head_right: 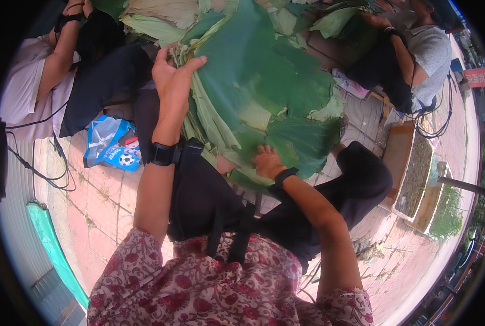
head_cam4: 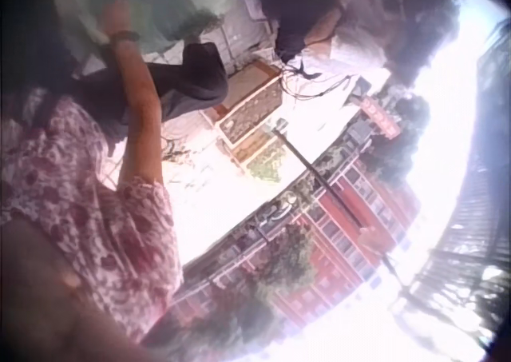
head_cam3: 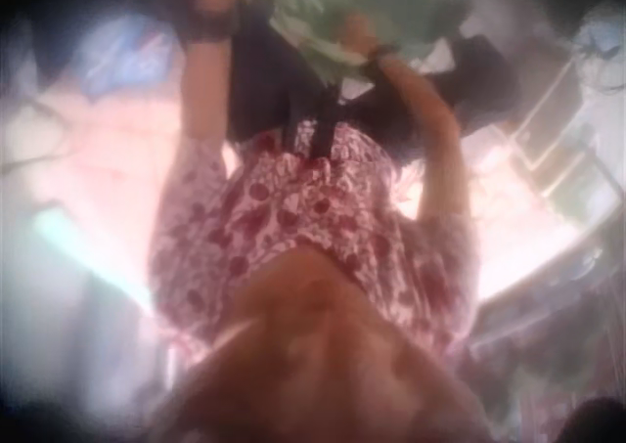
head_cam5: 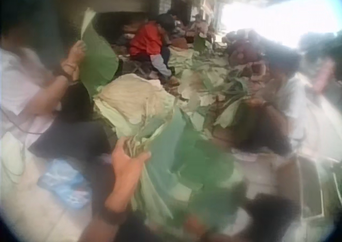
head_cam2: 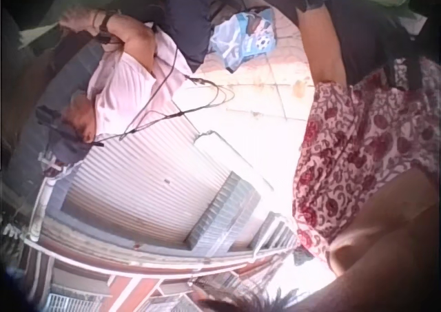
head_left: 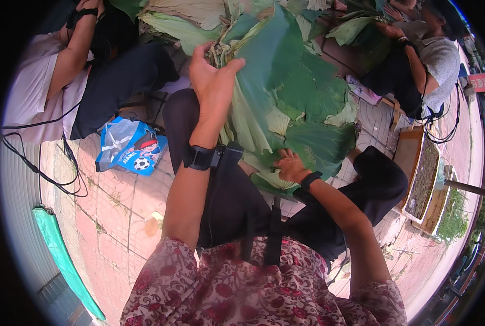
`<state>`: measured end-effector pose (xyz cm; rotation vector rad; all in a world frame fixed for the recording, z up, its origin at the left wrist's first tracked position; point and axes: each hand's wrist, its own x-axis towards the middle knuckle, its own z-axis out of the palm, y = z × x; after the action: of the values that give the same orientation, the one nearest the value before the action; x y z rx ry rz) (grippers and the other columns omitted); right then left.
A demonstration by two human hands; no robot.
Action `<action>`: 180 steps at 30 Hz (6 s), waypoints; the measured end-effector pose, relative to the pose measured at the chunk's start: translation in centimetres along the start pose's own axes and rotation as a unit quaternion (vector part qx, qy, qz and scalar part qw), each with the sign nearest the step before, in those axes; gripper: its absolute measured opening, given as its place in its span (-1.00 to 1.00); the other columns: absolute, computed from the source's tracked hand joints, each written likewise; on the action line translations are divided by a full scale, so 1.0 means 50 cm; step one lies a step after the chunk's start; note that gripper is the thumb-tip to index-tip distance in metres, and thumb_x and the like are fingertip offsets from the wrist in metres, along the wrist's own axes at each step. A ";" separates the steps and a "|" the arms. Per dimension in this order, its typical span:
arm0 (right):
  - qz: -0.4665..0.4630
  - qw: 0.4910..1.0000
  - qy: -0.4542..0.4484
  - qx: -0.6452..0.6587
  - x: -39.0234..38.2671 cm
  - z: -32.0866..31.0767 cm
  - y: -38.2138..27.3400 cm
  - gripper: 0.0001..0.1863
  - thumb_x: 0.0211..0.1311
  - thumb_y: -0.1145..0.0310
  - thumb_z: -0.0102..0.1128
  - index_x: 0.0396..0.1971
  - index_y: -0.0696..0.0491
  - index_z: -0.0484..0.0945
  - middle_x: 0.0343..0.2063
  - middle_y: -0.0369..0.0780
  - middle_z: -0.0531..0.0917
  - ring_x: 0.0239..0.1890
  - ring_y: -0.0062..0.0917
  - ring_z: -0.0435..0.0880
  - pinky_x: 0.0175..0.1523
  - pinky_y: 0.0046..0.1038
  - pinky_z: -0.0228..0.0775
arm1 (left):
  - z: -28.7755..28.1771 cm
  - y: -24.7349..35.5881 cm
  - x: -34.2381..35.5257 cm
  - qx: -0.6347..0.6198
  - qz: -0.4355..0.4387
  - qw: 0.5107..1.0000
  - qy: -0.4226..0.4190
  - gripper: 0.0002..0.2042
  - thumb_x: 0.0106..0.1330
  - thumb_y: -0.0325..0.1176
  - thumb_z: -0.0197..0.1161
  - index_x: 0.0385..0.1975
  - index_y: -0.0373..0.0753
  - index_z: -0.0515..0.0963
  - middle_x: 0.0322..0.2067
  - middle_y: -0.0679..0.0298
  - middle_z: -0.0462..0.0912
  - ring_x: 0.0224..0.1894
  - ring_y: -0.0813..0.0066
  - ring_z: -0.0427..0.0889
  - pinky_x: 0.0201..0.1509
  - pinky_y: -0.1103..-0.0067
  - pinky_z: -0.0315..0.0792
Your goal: The person sits on a tiled floor and repeatedly picks up large green leaves, separates them by hand, and stacks them into piles. The person handles the leaves one at a time, occasionally adjusting the pile and discarding smaller pieces to the side.
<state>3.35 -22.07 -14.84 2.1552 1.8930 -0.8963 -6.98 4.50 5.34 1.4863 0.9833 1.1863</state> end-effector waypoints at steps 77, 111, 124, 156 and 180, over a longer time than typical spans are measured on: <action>-0.089 0.968 0.061 0.225 0.028 0.210 0.087 -0.63 0.13 0.30 0.27 -0.03 0.05 0.60 -0.25 -0.07 0.72 -0.15 -0.20 0.71 -0.05 -0.23 0.53 | -0.020 -0.022 -0.004 0.026 -0.048 0.998 -0.035 -0.44 -0.05 -0.61 0.46 0.03 -0.47 0.46 -0.12 0.12 0.64 -0.11 0.39 0.63 0.02 0.54 0.49; -0.032 0.999 -0.023 0.033 0.097 0.097 -0.103 -0.83 0.13 0.41 0.13 -0.28 0.10 0.58 -0.34 -0.08 0.75 -0.27 -0.18 0.76 -0.23 -0.11 0.56 | -0.020 0.027 -0.042 0.008 -0.089 0.992 -0.090 -0.40 -0.06 -0.58 0.46 0.08 -0.41 0.42 -0.05 0.09 0.62 -0.03 0.34 0.61 0.12 0.50 0.45; 0.104 0.965 0.218 0.102 -0.042 -0.302 0.193 -0.75 -0.05 0.26 0.16 -0.39 0.06 0.65 -0.40 0.04 0.69 -0.23 -0.02 0.69 -0.15 -0.07 0.50 | -0.012 0.013 -0.029 -0.092 -0.108 0.989 -0.044 -0.42 -0.04 -0.71 0.40 0.07 -0.39 0.40 -0.09 0.12 0.59 -0.08 0.37 0.59 0.06 0.51 0.46; 0.157 0.789 0.474 0.357 -0.207 -0.442 0.303 -0.43 0.05 0.50 0.05 0.17 0.17 0.33 -0.49 0.03 0.59 -0.41 -0.16 0.59 -0.22 -0.22 0.43 | 0.100 -0.005 -0.072 0.061 -0.021 0.984 -0.169 -0.42 -0.05 -0.59 0.46 0.06 -0.42 0.44 -0.07 0.10 0.62 -0.05 0.39 0.60 0.09 0.51 0.45; -0.055 0.857 0.468 0.209 0.026 -0.313 0.110 -0.39 -0.21 0.45 0.24 -0.08 0.43 0.35 -0.44 0.09 0.63 -0.29 0.04 0.67 -0.19 -0.10 0.50 | 0.245 -0.120 -0.091 0.129 -0.038 0.946 -0.296 -0.45 0.14 -0.38 0.47 0.10 -0.43 0.42 -0.04 0.07 0.61 -0.06 0.31 0.59 0.07 0.43 0.46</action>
<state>13.90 -14.68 -4.27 3.1714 2.3733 -0.2386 3.93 -0.91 -2.28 1.8432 0.7817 0.5040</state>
